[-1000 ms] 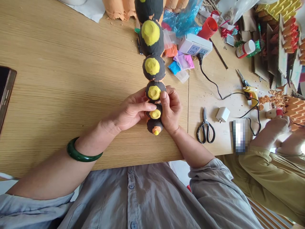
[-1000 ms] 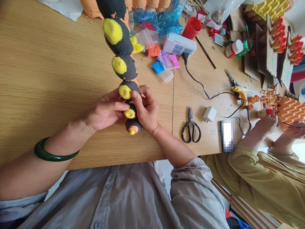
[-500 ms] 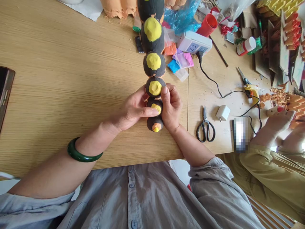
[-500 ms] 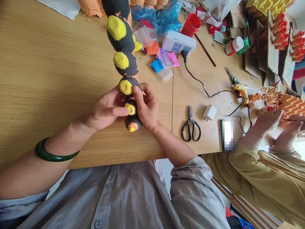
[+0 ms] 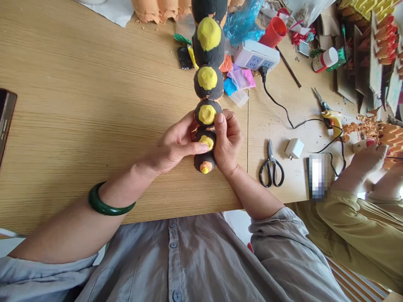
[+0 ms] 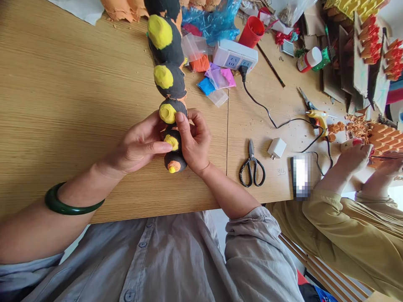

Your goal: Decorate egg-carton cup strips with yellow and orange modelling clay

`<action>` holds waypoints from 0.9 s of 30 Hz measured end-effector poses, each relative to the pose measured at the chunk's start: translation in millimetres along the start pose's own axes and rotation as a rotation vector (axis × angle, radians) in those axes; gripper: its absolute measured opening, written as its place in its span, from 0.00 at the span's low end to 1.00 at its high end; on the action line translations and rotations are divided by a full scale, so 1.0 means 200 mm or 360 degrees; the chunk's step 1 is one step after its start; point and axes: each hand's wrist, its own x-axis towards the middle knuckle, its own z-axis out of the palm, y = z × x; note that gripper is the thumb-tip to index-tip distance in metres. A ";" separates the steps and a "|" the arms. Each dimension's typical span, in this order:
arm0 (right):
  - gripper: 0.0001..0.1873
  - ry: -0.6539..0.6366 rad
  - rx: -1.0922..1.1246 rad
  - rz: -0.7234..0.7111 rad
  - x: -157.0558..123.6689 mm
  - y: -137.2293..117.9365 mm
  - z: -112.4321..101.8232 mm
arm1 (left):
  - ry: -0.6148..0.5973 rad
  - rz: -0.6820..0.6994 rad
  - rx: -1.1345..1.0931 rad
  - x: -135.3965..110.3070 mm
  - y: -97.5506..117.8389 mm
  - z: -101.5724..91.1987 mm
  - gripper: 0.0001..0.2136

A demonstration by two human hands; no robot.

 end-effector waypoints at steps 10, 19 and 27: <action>0.25 0.0008 -0.0024 -0.0215 0.00 0.02 0.00 | 0.0049 0.0073 0.0092 0.00 0.00 0.00 0.26; 0.22 -0.0018 -0.0074 -0.0031 0.00 0.01 0.00 | 0.0062 0.0034 0.0072 0.01 0.01 0.00 0.27; 0.20 0.0073 -0.0054 -0.0166 0.00 -0.07 0.03 | 0.0094 -0.0050 -0.0059 0.01 0.02 0.03 0.24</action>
